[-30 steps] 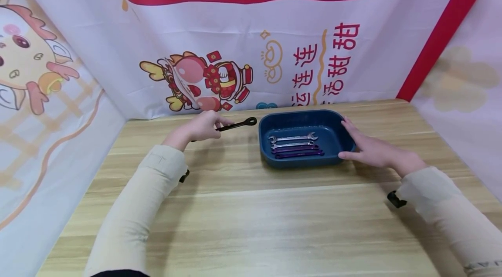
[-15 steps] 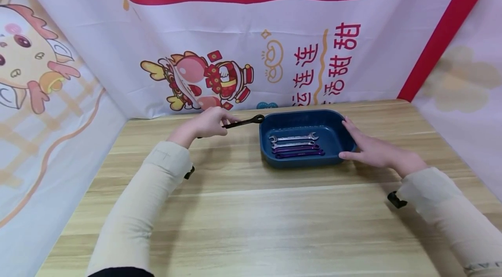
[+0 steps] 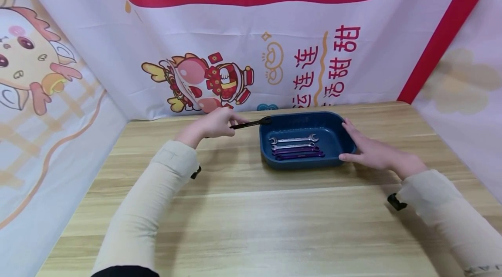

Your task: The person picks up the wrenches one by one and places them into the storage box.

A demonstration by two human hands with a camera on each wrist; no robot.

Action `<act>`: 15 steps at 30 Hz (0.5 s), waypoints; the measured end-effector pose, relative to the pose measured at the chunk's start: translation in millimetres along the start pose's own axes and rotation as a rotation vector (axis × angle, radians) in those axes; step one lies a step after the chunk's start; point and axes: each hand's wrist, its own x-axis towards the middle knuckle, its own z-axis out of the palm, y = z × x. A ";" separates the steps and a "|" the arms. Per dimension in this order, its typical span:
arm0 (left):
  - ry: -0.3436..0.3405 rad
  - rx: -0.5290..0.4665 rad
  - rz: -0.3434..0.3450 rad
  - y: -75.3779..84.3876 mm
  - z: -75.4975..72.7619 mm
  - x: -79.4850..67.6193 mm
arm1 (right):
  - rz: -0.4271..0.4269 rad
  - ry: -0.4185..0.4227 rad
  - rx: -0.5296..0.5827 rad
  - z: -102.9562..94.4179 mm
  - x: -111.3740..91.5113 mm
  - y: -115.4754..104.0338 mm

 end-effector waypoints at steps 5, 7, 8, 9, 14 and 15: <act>-0.008 0.010 0.029 5.0 2.8 7.1 | 0.000 0.001 -0.006 -0.5 -0.5 -1.1; -0.013 0.001 0.037 7.9 3.8 9.8 | -0.001 0.000 -0.006 -0.5 -1.0 -2.0; -0.015 -0.001 0.044 9.7 4.4 11.2 | -0.001 0.000 -0.006 -0.5 -1.3 -2.5; -0.016 -0.005 0.051 11.5 4.9 12.8 | 0.001 -0.002 -0.005 -0.5 -1.5 -2.9; -0.025 0.005 0.097 20.0 8.2 21.5 | 0.021 -0.011 -0.004 -0.7 -1.5 -3.1; -0.028 0.002 0.100 21.5 8.9 23.3 | 0.024 -0.012 -0.006 -0.7 -1.3 -2.8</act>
